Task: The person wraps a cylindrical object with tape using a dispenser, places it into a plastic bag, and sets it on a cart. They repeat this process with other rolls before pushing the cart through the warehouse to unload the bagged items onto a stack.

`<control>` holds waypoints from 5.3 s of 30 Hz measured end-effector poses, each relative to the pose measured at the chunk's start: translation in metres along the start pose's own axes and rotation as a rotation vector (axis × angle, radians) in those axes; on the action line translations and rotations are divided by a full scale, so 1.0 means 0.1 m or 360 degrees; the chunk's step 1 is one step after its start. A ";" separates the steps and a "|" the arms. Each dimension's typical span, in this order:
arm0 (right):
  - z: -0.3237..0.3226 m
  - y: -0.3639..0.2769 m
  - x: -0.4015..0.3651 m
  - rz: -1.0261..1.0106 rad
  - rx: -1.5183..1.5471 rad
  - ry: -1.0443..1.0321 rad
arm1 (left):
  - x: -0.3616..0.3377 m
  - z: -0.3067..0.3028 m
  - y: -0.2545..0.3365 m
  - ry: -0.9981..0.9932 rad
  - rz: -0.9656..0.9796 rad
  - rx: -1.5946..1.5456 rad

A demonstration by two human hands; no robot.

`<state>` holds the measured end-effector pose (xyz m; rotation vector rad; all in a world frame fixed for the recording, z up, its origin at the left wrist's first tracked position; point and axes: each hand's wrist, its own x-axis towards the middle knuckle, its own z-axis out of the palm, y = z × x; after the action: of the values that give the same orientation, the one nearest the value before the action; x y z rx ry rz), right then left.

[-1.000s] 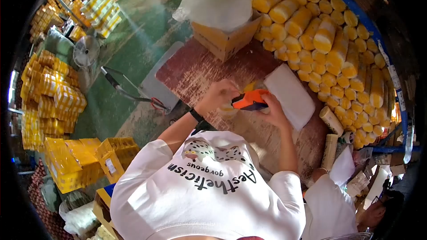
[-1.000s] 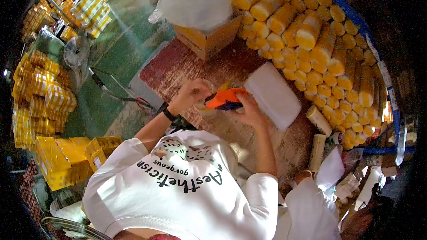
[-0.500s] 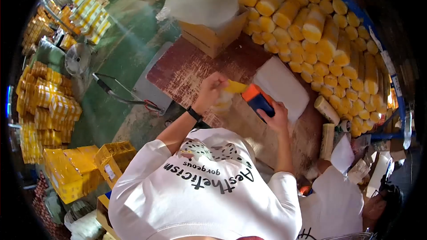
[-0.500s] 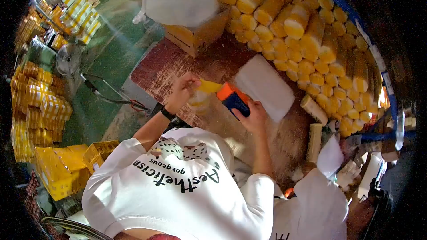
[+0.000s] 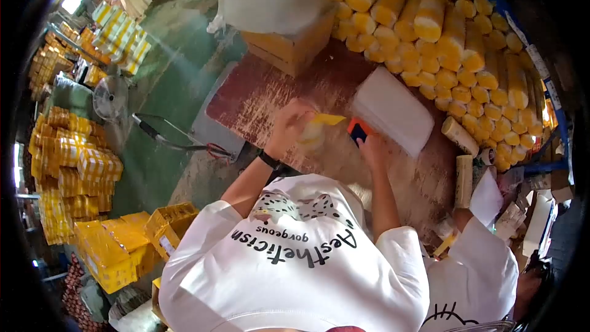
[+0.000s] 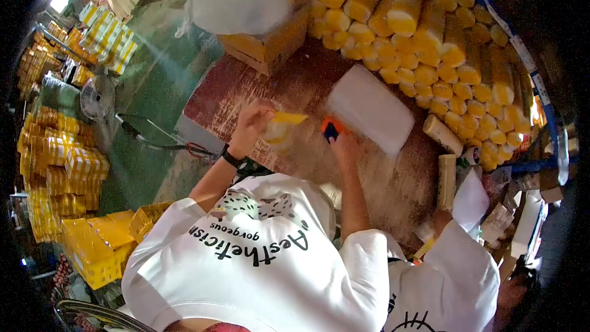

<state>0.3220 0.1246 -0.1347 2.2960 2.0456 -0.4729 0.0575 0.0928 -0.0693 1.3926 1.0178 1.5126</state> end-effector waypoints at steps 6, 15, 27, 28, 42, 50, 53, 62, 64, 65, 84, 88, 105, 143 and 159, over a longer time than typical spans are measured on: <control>-0.72 -0.51 -0.11 -0.0944 0.1243 0.0479 | 0.10 -0.01 0.08 -0.0134 0.0152 0.0173; -1.10 -0.95 -0.09 -0.1573 0.1168 0.0427 | 0.11 -0.02 0.17 -0.0104 0.0368 0.0563; -1.44 -0.53 -0.18 -0.1032 0.2465 0.0462 | 0.16 -0.13 0.08 0.0019 0.0107 0.0843; -1.35 -0.48 -0.16 -0.0961 0.2590 0.0294 | 0.17 -0.17 0.01 -0.0061 0.0152 0.0903; -0.30 -0.75 -0.21 -0.0623 0.2985 -0.0713 | 0.21 -0.15 -0.13 0.0032 -0.0156 0.0270; -0.38 -0.75 0.24 -0.0953 0.2092 -0.0792 | 0.18 -0.09 -0.10 0.0118 -0.0175 0.0356; -0.35 -0.86 0.41 -0.1032 0.1750 -0.0787 | 0.18 -0.08 -0.15 0.0116 -0.0264 0.0330; 0.10 -0.86 0.49 -0.1155 0.1975 -0.0504 | 0.15 -0.13 -0.25 0.0145 -0.0164 0.0256; -0.04 -0.90 0.40 -0.1258 0.2003 -0.0543 | 0.13 -0.09 -0.24 0.0200 -0.0108 0.0213; -0.14 -0.95 0.34 -0.1311 0.2018 -0.0559 | 0.13 -0.07 -0.24 0.0225 -0.0076 0.0192; -0.60 -1.09 0.36 -0.1623 0.1254 -0.0172 | 0.12 -0.01 0.01 0.0370 -0.0034 0.0355; -0.96 -1.19 0.28 -0.1515 0.1224 -0.0139 | 0.12 0.02 -0.12 0.0438 -0.0052 0.0268; -1.27 -1.49 0.59 -0.1861 0.0993 -0.0947 | 0.06 0.09 -0.08 0.0425 0.0014 0.0513; -0.57 -1.39 0.55 -0.1937 0.1524 -0.0484 | 0.27 -0.35 0.04 -0.0207 -0.1023 -0.0498; -0.53 -1.38 0.49 -0.1585 0.1798 -0.0688 | 0.35 -0.46 -0.14 -0.0208 -0.1080 -0.1126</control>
<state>0.2025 0.2022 -0.0715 0.8142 2.8295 -2.3403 0.0106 0.1287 -0.0739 0.5497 0.6644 1.0794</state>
